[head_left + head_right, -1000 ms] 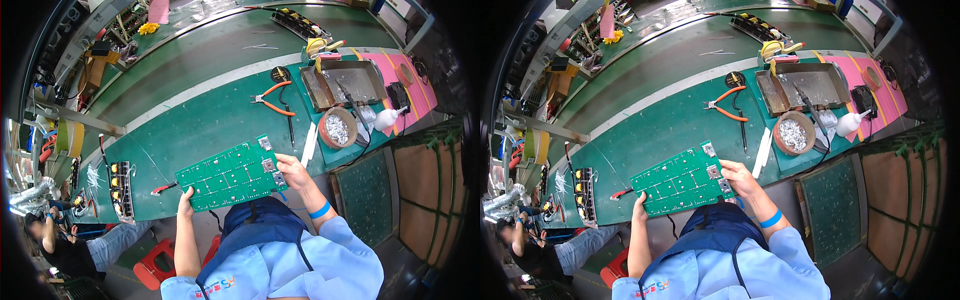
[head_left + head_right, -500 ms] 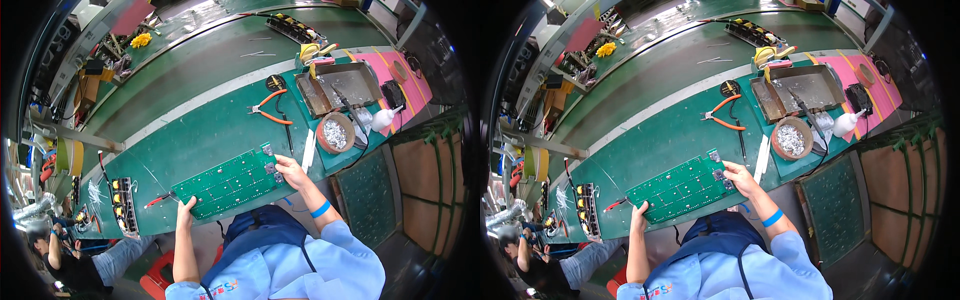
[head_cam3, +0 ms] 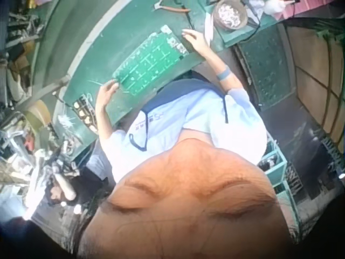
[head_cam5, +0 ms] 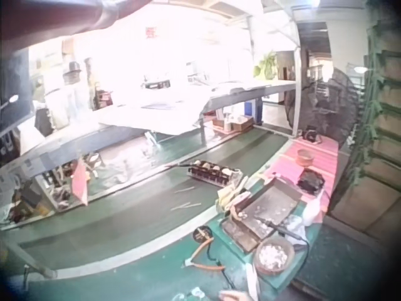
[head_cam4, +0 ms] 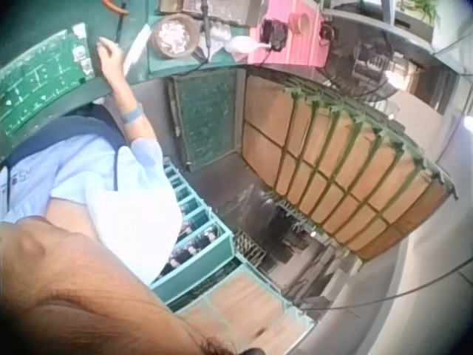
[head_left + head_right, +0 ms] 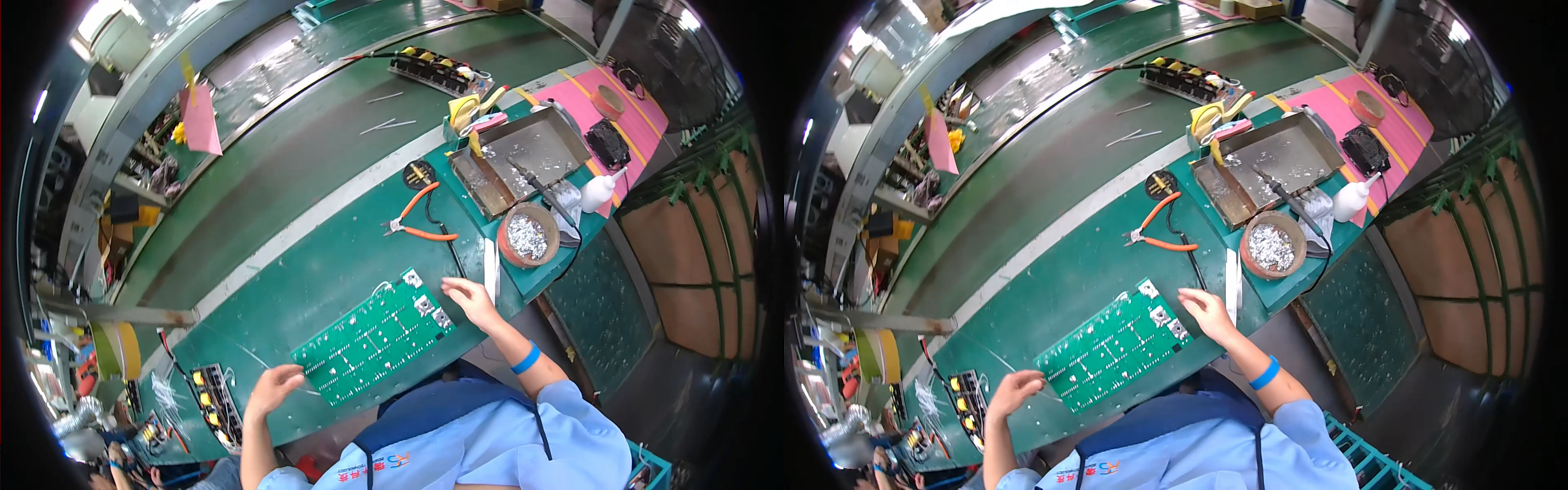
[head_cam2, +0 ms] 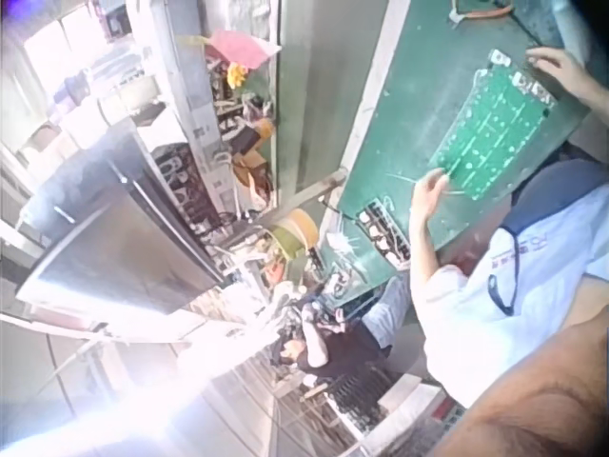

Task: The person uses a soldering iron to apply solder to a green circuit board on a workbench. They flip the board to inspect the connections and then place it into a teal storage rack. The person retrieves another board, connects wires to it, and continues the soldering process.

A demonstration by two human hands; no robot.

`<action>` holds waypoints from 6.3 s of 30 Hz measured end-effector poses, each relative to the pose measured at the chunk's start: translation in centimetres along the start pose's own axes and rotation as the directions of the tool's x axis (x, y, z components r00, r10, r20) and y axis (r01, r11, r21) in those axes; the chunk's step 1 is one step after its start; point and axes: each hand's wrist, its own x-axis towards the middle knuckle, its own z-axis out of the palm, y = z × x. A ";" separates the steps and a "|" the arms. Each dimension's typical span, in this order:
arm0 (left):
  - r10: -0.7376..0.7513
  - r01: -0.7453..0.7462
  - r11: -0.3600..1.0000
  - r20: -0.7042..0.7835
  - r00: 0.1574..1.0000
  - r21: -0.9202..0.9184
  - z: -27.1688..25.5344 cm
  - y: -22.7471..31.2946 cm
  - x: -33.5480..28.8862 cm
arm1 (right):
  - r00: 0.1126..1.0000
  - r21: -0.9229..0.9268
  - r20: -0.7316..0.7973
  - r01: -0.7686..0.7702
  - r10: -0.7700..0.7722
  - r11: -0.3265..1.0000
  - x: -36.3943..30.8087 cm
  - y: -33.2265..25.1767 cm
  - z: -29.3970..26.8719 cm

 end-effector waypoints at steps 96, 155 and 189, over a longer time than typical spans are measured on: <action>0.267 -0.242 0.939 -0.071 0.961 0.244 4.0 3.1 9.1 | 0.855 -0.254 0.463 -0.125 0.233 0.959 5.7 -2.3 0.8; 0.262 0.233 0.881 -0.836 0.482 0.411 16.9 5.7 -13.3 | 0.417 0.006 0.818 0.684 -0.397 0.730 -4.8 -0.5 1.7; -0.527 0.201 -0.668 0.265 -0.808 -0.717 95.1 10.3 -75.4 | -0.449 0.129 0.799 0.778 0.401 0.615 -26.3 16.0 5.9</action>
